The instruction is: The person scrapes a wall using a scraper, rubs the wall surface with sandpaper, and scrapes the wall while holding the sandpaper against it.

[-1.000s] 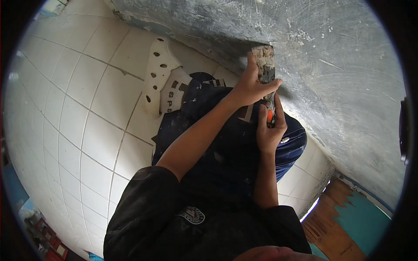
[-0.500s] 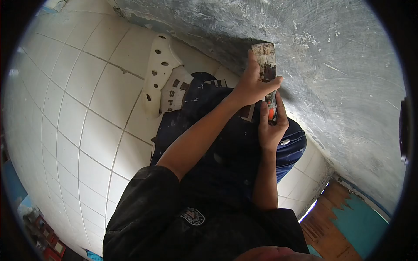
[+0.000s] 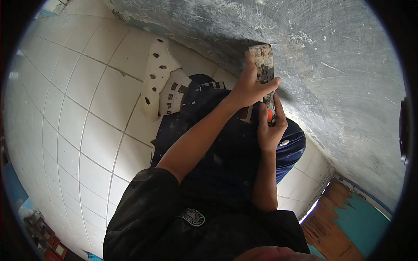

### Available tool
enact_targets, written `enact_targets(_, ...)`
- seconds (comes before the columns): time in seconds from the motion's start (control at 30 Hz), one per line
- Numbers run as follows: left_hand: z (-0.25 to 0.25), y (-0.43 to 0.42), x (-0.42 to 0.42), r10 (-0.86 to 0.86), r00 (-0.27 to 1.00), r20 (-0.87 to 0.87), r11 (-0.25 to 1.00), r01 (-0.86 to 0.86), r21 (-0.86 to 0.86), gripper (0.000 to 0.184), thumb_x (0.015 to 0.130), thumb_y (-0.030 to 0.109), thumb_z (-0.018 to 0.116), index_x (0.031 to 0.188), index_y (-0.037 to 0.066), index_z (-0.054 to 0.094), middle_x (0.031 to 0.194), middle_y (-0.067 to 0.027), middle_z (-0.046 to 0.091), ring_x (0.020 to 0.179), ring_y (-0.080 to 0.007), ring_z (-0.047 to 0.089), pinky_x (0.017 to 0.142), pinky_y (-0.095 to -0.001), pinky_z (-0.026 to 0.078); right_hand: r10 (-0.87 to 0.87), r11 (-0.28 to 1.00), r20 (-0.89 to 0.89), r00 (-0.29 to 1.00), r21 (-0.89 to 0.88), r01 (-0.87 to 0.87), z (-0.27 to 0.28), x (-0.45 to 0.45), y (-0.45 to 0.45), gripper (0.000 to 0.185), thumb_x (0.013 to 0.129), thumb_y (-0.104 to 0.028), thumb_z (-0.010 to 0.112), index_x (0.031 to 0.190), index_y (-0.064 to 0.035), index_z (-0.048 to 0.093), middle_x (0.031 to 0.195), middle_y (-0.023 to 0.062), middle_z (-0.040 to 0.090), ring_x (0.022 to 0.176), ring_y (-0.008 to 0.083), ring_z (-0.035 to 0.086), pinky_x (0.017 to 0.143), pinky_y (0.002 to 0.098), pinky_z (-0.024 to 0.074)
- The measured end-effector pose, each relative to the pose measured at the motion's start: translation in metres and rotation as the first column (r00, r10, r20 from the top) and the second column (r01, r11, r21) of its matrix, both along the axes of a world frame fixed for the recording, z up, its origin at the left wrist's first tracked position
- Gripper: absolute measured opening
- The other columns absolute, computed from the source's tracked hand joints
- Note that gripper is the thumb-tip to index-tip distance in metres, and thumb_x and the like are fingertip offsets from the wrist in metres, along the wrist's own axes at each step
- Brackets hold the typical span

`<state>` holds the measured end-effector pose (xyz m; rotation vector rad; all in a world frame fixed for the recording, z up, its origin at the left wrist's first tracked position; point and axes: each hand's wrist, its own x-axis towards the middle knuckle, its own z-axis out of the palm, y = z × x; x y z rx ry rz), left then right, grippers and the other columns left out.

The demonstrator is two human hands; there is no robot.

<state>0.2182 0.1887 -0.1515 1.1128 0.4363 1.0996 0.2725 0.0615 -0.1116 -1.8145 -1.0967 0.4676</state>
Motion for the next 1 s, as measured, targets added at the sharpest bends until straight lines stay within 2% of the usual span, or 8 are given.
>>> enact_targets(0.13, 0.004, 0.006, 0.002, 0.099, 0.993, 0.06, 0.995, -0.101, 0.025, 0.068, 0.083, 0.011, 0.074, 0.127, -0.009, 0.025, 0.101, -0.0101, 0.054, 0.082, -0.0128, 0.059, 0.075, -0.0281, 0.051, 0.007, 1.0, 0.016, 1.0, 0.023, -0.007, -0.007, 0.004, 0.002, 0.047, 0.093, -0.011, 0.067, 0.136, 0.0028, 0.055, 0.111, 0.0148, 0.071, 0.101, 0.0132, 0.065, 0.088, 0.0275, 0.051)
enact_targets(0.2, 0.007, 0.001, -0.003, 0.023, 0.997, 0.067, 0.998, -0.019, -0.067, 0.069, 0.083, 0.011, 0.075, 0.126, -0.01, 0.025, 0.102, -0.0107, 0.054, 0.085, -0.0127, 0.057, 0.076, -0.0282, 0.051, 0.026, 0.999, -0.061, 0.998, 0.04, -0.024, -0.004, -0.002, 0.002, 0.047, 0.093, -0.01, 0.067, 0.136, 0.0019, 0.055, 0.114, 0.0156, 0.07, 0.103, 0.0146, 0.065, 0.089, 0.0283, 0.0507)
enact_targets(0.4, -0.011, 0.001, 0.005, 0.111, 0.992, -0.052, 0.974, -0.098, 0.205, 0.075, 0.084, 0.014, 0.075, 0.128, -0.015, 0.022, 0.103, -0.0115, 0.054, 0.087, -0.0124, 0.057, 0.075, -0.0274, 0.05, -0.019, 1.0, -0.091, 0.996, 0.014, 0.02, -0.004, -0.005, -0.009, 0.048, 0.092, -0.01, 0.067, 0.136, 0.0039, 0.053, 0.118, 0.0171, 0.069, 0.104, 0.0151, 0.065, 0.09, 0.0285, 0.0508)
enact_targets(0.5, -0.005, -0.002, 0.003, 0.046, 0.999, -0.03, 0.995, -0.043, 0.092, 0.075, 0.084, 0.015, 0.075, 0.128, -0.015, 0.022, 0.099, -0.0103, 0.055, 0.085, -0.0131, 0.058, 0.075, -0.0275, 0.05, -0.03, 0.999, -0.069, 0.997, 0.015, 0.031, -0.006, -0.005, -0.008, 0.049, 0.092, -0.01, 0.067, 0.137, 0.0037, 0.053, 0.117, 0.0176, 0.069, 0.104, 0.0152, 0.065, 0.09, 0.0284, 0.051)
enact_targets(0.6, 0.001, 0.001, 0.002, 0.026, 0.999, 0.04, 1.0, -0.026, 0.002, 0.068, 0.085, 0.003, 0.073, 0.135, -0.002, 0.026, 0.107, -0.0059, 0.049, 0.096, -0.0083, 0.053, 0.079, -0.0241, 0.049, -0.004, 1.0, 0.044, 0.999, 0.025, 0.003, -0.002, -0.003, 0.004, 0.049, 0.092, -0.01, 0.067, 0.137, 0.0024, 0.054, 0.115, 0.0176, 0.07, 0.102, 0.0148, 0.066, 0.089, 0.0282, 0.0516)
enact_targets(0.67, 0.005, 0.005, -0.001, 0.005, 0.997, 0.081, 0.997, 0.001, -0.071, 0.064, 0.085, 0.002, 0.072, 0.132, 0.0, 0.028, 0.104, -0.005, 0.051, 0.089, -0.0067, 0.055, 0.071, -0.0222, 0.05, 0.01, 1.0, 0.083, 0.997, 0.028, -0.012, -0.005, -0.003, 0.007, 0.049, 0.092, -0.01, 0.068, 0.137, 0.0018, 0.054, 0.113, 0.0175, 0.07, 0.101, 0.0145, 0.066, 0.088, 0.0281, 0.0519)
enact_targets(0.8, 0.004, 0.004, -0.004, -0.001, 1.0, 0.03, 1.0, 0.001, -0.001, 0.064, 0.086, 0.006, 0.071, 0.127, -0.009, 0.025, 0.092, -0.0053, 0.056, 0.076, -0.008, 0.058, 0.065, -0.0253, 0.051, 0.003, 0.999, -0.008, 1.0, 0.04, -0.003, -0.005, -0.007, 0.002, 0.049, 0.091, -0.009, 0.067, 0.137, 0.0015, 0.054, 0.112, 0.0181, 0.071, 0.101, 0.0147, 0.067, 0.087, 0.0282, 0.0522)
enact_targets(1.0, -0.005, -0.003, 0.004, 0.032, 0.999, -0.018, 0.999, -0.031, 0.045, 0.067, 0.084, 0.011, 0.074, 0.128, -0.01, 0.027, 0.098, -0.0082, 0.056, 0.087, -0.011, 0.057, 0.079, -0.0279, 0.049, -0.054, 0.998, -0.051, 0.997, -0.011, 0.054, -0.007, -0.009, -0.008, 0.049, 0.091, -0.01, 0.067, 0.136, 0.0025, 0.054, 0.112, 0.0198, 0.071, 0.102, 0.0168, 0.068, 0.086, 0.0288, 0.0526)
